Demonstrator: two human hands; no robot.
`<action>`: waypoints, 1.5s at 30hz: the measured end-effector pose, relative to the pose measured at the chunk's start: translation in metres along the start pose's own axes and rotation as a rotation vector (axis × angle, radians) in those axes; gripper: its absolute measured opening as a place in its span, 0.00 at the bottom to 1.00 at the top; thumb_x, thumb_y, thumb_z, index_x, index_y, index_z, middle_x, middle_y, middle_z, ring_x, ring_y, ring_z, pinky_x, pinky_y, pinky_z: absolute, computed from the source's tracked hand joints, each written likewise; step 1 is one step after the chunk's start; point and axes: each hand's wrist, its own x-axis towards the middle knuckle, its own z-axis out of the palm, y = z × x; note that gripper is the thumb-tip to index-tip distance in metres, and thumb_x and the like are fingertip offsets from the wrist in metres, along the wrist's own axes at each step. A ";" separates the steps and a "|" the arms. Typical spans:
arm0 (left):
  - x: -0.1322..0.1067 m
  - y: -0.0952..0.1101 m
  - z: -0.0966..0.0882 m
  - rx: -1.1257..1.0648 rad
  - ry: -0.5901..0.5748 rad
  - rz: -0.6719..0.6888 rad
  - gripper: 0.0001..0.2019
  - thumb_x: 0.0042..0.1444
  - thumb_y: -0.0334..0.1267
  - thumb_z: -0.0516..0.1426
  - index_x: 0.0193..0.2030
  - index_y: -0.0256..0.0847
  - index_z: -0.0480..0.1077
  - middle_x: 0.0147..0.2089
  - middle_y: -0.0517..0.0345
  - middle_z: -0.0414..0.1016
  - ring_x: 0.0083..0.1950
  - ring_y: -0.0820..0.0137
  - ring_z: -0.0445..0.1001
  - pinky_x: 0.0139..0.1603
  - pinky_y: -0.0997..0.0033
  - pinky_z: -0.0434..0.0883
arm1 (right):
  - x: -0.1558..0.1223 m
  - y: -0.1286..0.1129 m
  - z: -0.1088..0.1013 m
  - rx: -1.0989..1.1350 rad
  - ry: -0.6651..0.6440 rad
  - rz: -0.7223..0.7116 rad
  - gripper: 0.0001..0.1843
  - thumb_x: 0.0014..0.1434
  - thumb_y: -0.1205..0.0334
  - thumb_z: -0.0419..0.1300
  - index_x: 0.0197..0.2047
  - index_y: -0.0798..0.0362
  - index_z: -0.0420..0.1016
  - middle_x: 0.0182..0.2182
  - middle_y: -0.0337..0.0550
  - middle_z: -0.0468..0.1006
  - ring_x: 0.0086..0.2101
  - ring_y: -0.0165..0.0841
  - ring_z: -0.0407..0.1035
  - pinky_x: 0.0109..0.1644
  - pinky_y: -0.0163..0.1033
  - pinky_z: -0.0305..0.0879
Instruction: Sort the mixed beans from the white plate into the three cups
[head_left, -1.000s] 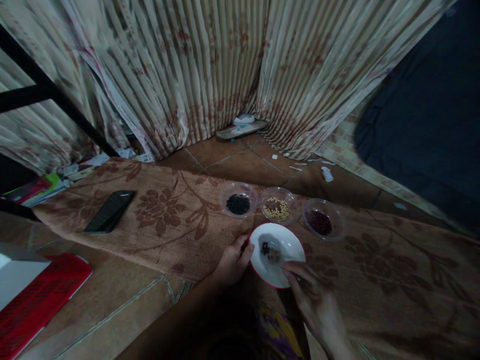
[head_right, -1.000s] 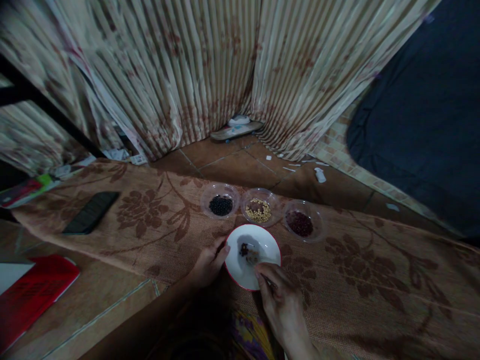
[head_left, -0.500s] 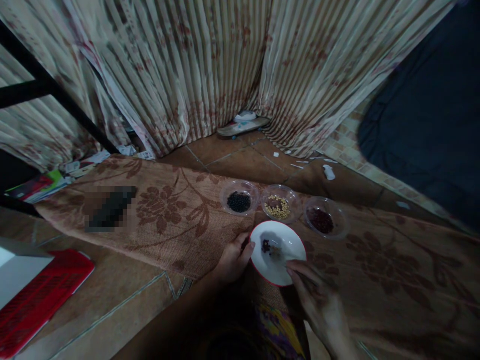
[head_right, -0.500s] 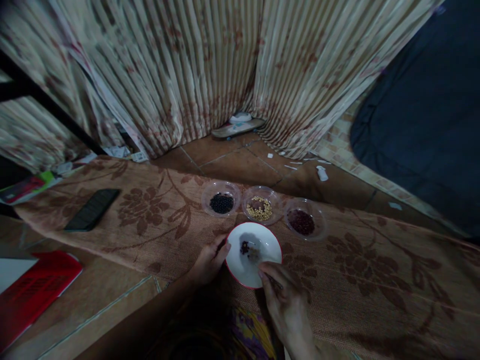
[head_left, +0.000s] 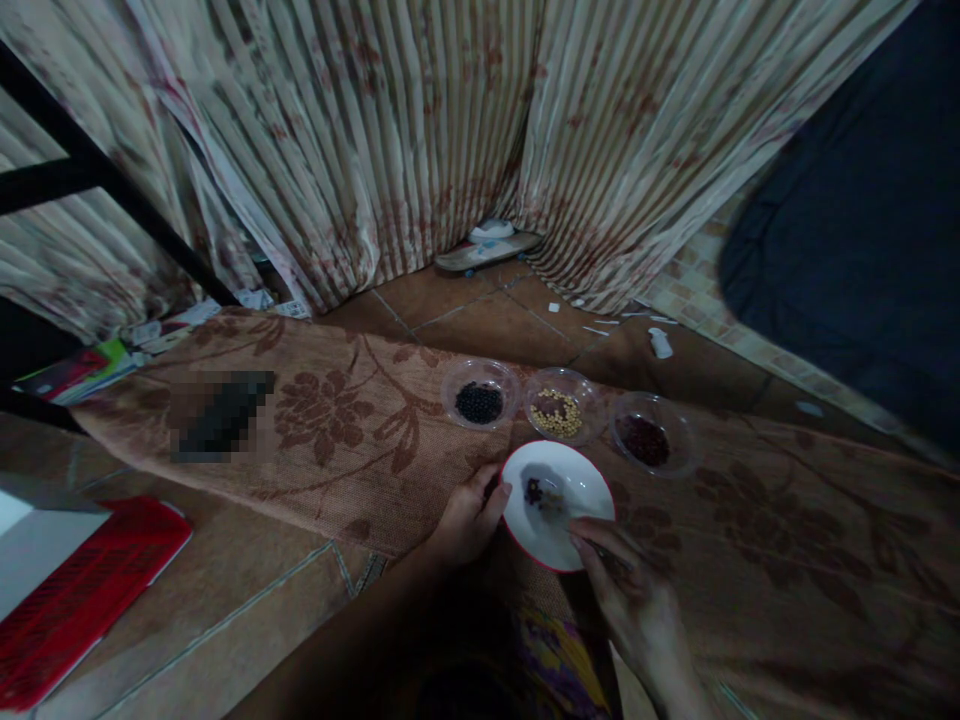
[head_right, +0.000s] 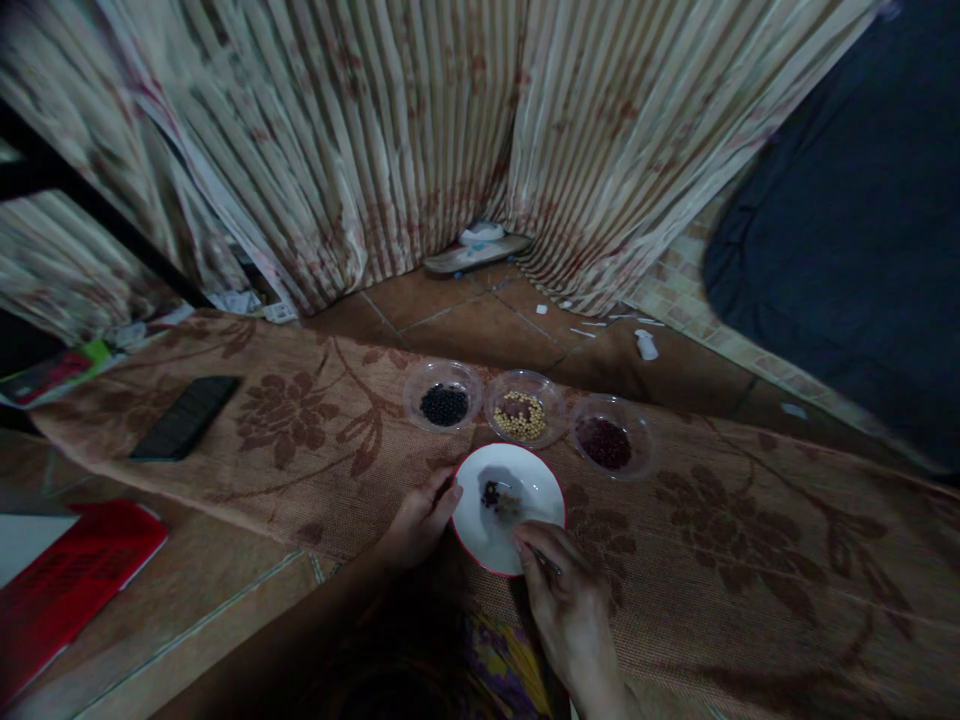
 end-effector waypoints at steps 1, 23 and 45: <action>0.000 0.000 0.000 0.003 0.002 0.000 0.17 0.63 0.43 0.47 0.54 0.41 0.66 0.45 0.54 0.76 0.43 0.67 0.75 0.45 0.71 0.69 | 0.000 0.001 0.000 0.009 0.002 -0.002 0.10 0.58 0.56 0.57 0.38 0.49 0.77 0.40 0.45 0.79 0.41 0.36 0.74 0.46 0.39 0.71; 0.000 -0.001 0.000 0.007 -0.004 0.001 0.17 0.63 0.44 0.47 0.55 0.41 0.65 0.47 0.53 0.76 0.44 0.66 0.74 0.46 0.70 0.69 | -0.001 -0.004 -0.001 -0.023 0.050 -0.097 0.10 0.60 0.58 0.56 0.37 0.50 0.77 0.37 0.45 0.79 0.38 0.35 0.75 0.43 0.38 0.72; 0.000 -0.001 0.000 0.009 -0.001 -0.004 0.18 0.63 0.44 0.48 0.55 0.41 0.65 0.48 0.53 0.77 0.45 0.66 0.75 0.45 0.70 0.70 | -0.005 -0.003 0.000 -0.069 0.053 -0.144 0.09 0.60 0.59 0.55 0.37 0.51 0.77 0.38 0.46 0.79 0.38 0.35 0.75 0.41 0.37 0.72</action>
